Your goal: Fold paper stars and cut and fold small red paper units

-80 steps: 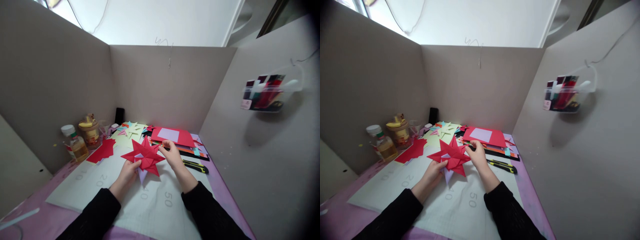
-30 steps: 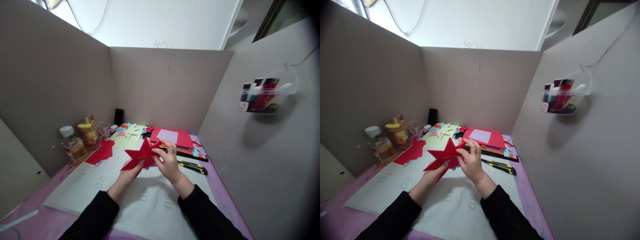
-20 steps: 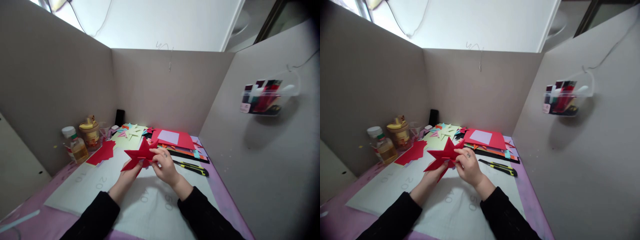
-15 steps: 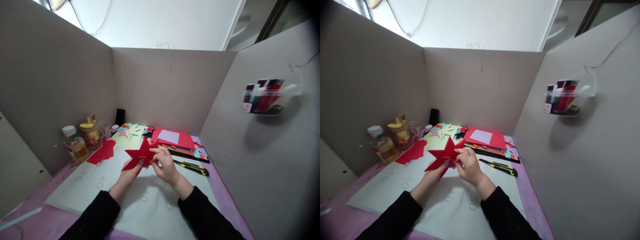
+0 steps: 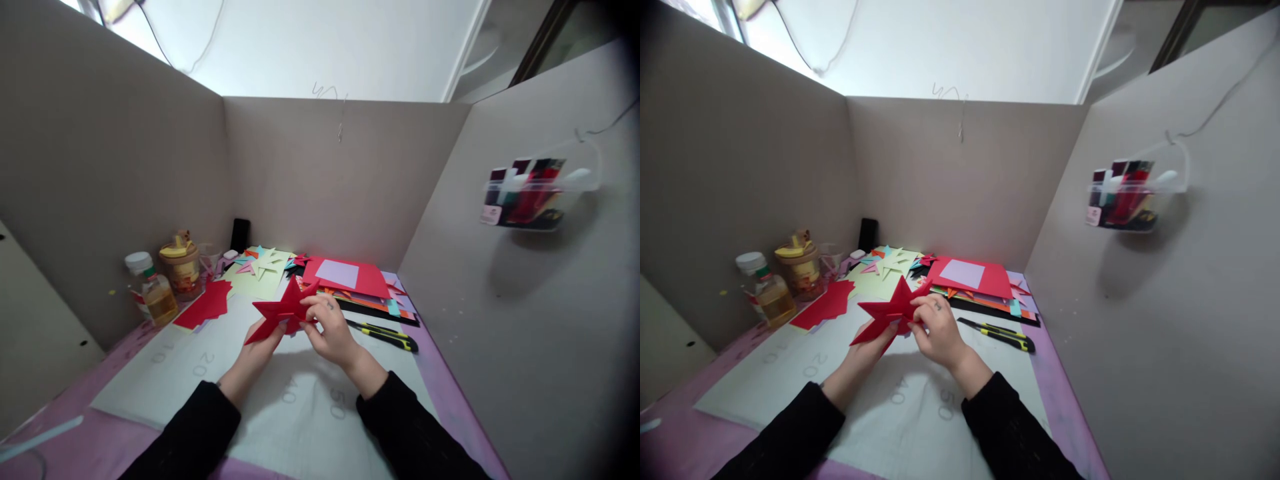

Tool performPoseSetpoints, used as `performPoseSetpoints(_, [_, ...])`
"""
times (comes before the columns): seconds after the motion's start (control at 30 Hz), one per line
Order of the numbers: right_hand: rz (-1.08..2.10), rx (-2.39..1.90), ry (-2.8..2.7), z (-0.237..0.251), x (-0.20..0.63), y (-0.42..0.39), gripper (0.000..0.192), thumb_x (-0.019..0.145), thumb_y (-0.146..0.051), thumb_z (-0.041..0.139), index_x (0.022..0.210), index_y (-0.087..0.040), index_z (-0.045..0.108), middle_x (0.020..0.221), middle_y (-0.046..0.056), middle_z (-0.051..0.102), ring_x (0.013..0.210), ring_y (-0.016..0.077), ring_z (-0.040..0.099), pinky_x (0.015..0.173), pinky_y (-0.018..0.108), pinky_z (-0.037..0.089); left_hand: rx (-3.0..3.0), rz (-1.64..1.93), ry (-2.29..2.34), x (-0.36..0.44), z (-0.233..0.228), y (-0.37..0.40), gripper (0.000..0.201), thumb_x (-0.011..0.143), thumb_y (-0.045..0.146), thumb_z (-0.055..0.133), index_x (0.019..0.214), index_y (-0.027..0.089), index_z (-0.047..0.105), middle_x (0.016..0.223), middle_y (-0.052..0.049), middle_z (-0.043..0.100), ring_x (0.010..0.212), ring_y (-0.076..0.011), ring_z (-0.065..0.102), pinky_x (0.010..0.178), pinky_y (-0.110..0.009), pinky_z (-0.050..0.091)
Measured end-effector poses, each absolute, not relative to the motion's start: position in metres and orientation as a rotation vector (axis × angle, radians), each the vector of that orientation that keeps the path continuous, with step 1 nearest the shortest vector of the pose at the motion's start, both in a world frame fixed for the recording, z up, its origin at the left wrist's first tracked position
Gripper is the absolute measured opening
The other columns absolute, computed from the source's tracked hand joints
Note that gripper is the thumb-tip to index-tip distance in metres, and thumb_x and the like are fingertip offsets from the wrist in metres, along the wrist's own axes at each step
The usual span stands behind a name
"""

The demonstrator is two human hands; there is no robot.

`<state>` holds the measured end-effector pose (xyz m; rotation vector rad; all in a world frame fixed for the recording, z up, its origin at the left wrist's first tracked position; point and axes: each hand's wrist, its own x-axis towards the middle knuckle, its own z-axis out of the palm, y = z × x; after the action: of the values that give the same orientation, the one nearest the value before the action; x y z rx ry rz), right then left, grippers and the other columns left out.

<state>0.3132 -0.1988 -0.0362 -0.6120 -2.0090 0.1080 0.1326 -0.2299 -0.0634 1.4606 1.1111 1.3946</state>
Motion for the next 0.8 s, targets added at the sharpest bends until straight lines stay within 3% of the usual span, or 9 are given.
performPoseSetpoints(0.27, [0.139, -0.598, -2.035, -0.031, 0.315, -0.197, 0.011, 0.078, -0.012, 0.053, 0.078, -0.022, 0.049, 0.087, 0.005, 0.060, 0.086, 0.0214, 0.054, 0.081, 0.039, 0.043, 1.569, 1.364, 1.183, 0.133, -0.060, -0.234, 0.031, 0.082, 0.042, 0.058, 0.095, 0.016, 0.070, 0.091, -0.006, 0.071, 0.084, -0.0226, 0.063, 0.077, -0.030, 0.047])
performPoseSetpoints(0.63, [0.124, -0.698, -1.993, -0.040, 0.312, -0.192, 0.012, 0.079, -0.010, 0.049, 0.080, -0.021, 0.050, 0.082, 0.005, 0.059, 0.081, 0.0209, 0.054, 0.076, 0.036, 0.044, 1.565, 1.368, 1.158, 0.133, -0.069, -0.230, 0.029, 0.082, 0.042, 0.058, 0.091, 0.016, 0.069, 0.084, -0.006, 0.070, 0.077, -0.0209, 0.061, 0.073, -0.030, 0.047])
performPoseSetpoints(0.8, [0.179, -0.749, -1.996, -0.041, 0.310, -0.192, 0.017, 0.079, -0.015, 0.058, 0.094, -0.021, 0.056, 0.089, 0.006, 0.061, 0.085, 0.0221, 0.054, 0.078, 0.036, 0.045, 1.526, 1.381, 1.139, 0.136, -0.065, -0.231, 0.031, 0.081, 0.043, 0.059, 0.093, 0.016, 0.069, 0.086, -0.006, 0.070, 0.079, -0.0217, 0.061, 0.074, -0.030, 0.047])
